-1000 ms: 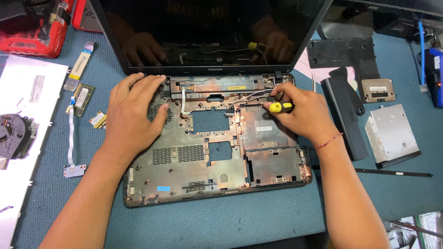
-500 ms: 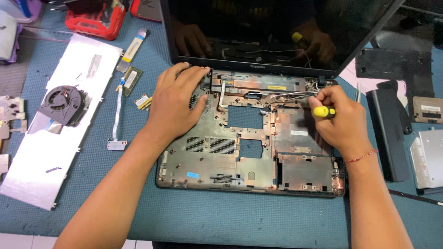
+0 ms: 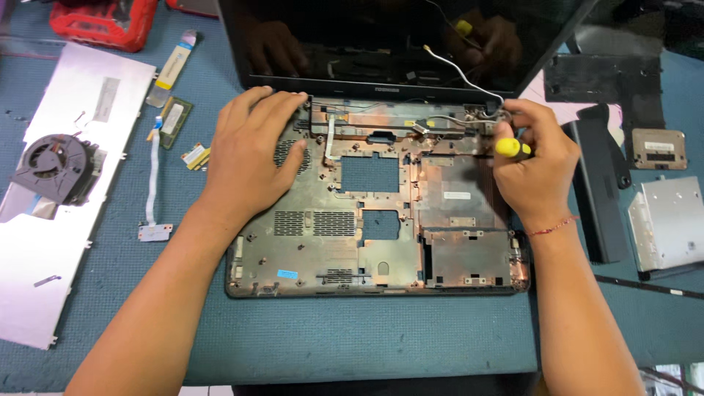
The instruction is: The person uses a screwdriver to remove screws from the back panel of a disassembled laptop. They then lift the panel off and set it aside. The person proceeds to unscrew components near the screen hinge area and carefully lifts the screen assembly away from the laptop base.
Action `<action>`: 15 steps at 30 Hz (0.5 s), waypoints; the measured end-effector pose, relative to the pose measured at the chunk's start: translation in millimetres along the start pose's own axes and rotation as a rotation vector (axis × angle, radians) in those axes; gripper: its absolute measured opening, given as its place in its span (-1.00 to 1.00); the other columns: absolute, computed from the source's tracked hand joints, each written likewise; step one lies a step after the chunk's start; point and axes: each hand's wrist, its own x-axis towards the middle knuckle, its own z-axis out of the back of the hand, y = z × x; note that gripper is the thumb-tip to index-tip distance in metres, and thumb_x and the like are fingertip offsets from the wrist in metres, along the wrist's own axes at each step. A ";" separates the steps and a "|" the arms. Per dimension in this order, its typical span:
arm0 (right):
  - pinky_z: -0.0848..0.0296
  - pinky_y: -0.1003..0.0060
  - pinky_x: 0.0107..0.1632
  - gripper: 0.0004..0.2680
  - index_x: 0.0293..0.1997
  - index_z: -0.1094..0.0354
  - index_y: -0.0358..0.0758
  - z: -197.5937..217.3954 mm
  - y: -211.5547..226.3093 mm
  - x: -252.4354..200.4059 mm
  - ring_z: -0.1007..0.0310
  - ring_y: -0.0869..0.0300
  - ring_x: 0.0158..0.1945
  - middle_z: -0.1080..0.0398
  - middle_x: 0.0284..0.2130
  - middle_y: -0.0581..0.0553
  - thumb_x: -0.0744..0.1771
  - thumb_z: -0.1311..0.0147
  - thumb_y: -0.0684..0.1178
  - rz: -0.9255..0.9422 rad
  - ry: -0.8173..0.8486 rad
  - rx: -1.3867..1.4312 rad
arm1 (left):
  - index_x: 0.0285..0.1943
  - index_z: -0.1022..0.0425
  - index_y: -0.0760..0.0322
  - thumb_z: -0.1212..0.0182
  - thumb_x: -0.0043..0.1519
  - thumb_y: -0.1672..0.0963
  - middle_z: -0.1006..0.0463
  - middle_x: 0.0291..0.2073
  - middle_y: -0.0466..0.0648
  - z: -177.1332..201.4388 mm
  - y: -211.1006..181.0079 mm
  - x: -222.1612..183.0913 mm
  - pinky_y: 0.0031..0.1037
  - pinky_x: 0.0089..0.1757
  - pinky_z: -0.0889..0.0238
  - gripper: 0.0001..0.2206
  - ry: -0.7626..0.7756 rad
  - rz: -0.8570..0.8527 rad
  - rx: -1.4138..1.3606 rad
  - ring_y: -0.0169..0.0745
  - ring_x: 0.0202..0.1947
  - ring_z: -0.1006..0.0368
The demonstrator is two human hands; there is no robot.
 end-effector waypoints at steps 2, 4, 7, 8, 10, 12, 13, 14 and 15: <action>-0.35 0.17 -0.18 -0.89 0.12 -0.47 -0.46 1.2 5.1 6.0 -0.38 0.01 -0.27 -0.48 -0.18 -0.30 0.47 -0.12 -0.34 0.044 -0.010 0.014 | 0.41 -0.40 0.33 -0.24 0.31 0.13 -0.52 0.22 0.10 1.8 0.4 -0.5 0.03 0.18 -0.16 -0.54 0.004 -0.012 -0.001 0.22 0.27 -0.28; -0.44 0.12 -0.11 -0.90 0.06 -0.52 -0.53 3.8 8.2 9.6 -0.50 -0.08 -0.16 -0.51 -0.17 -0.36 0.46 -0.09 -0.38 0.086 -0.024 0.022 | 0.41 -0.41 0.34 -0.23 0.31 0.13 -0.53 0.22 0.12 1.8 0.4 0.4 0.04 0.16 -0.16 -0.55 0.005 -0.032 -0.006 0.24 0.27 -0.28; -0.39 0.16 -0.12 -0.88 0.09 -0.47 -0.47 7.7 9.7 13.1 -0.45 -0.02 -0.20 -0.48 -0.22 -0.28 0.46 -0.03 -0.34 0.022 -0.076 0.038 | 0.42 -0.43 0.37 -0.25 0.29 0.14 -0.54 0.24 0.13 0.8 1.6 1.1 0.04 0.16 -0.16 -0.52 0.018 -0.048 0.009 0.26 0.27 -0.31; -0.38 0.15 -0.10 -0.87 0.07 -0.46 -0.49 9.1 9.2 14.3 -0.44 -0.04 -0.18 -0.45 -0.22 -0.30 0.46 0.02 -0.36 0.038 -0.077 0.072 | 0.43 -0.45 0.39 -0.29 0.28 0.15 -0.56 0.24 0.14 0.4 2.2 0.1 0.02 0.17 -0.16 -0.51 0.006 -0.052 0.030 0.27 0.26 -0.32; -0.38 0.13 -0.08 -0.86 0.04 -0.45 -0.50 11.1 8.0 15.2 -0.43 -0.06 -0.16 -0.43 -0.23 -0.32 0.46 0.08 -0.38 0.042 -0.081 0.099 | 0.43 -0.48 0.41 -0.32 0.27 0.16 -0.58 0.23 0.16 0.0 1.6 -0.6 -0.01 0.18 -0.15 -0.50 0.002 -0.067 0.044 0.27 0.25 -0.34; -0.35 0.18 -0.07 -0.85 0.05 -0.43 -0.49 10.0 8.6 16.4 -0.37 -0.03 -0.14 -0.34 -0.17 -0.30 0.48 0.12 -0.36 0.014 -0.076 0.126 | 0.43 -0.48 0.47 -0.32 0.31 0.17 -0.57 0.24 0.17 3.1 0.3 -1.4 0.03 0.18 -0.15 -0.52 0.018 -0.039 0.033 0.29 0.28 -0.31; -0.35 0.18 -0.07 -0.85 0.05 -0.43 -0.49 10.2 8.0 14.9 -0.37 -0.03 -0.14 -0.34 -0.17 -0.30 0.48 0.12 -0.36 0.005 -0.079 0.127 | 0.43 -0.48 0.47 -0.32 0.31 0.17 -0.57 0.24 0.17 2.8 -0.2 -1.5 0.03 0.18 -0.15 -0.52 0.026 -0.044 0.034 0.29 0.28 -0.31; -0.34 0.17 -0.08 -0.85 0.06 -0.43 -0.48 10.3 7.1 14.9 -0.36 -0.03 -0.15 -0.32 -0.16 -0.30 0.48 0.11 -0.34 0.013 -0.082 0.114 | 0.43 -0.48 0.47 -0.32 0.31 0.17 -0.56 0.24 0.17 2.7 -0.4 -1.4 0.03 0.19 -0.15 -0.53 0.024 -0.036 0.033 0.29 0.28 -0.31; -0.33 0.17 -0.09 -0.86 0.07 -0.43 -0.46 10.3 6.4 15.1 -0.35 -0.03 -0.15 -0.29 -0.14 -0.31 0.49 0.11 -0.32 0.020 -0.084 0.101 | 0.43 -0.48 0.46 -0.31 0.32 0.17 -0.56 0.24 0.17 2.8 -0.5 -1.3 0.03 0.20 -0.14 -0.53 0.022 -0.029 0.032 0.29 0.29 -0.31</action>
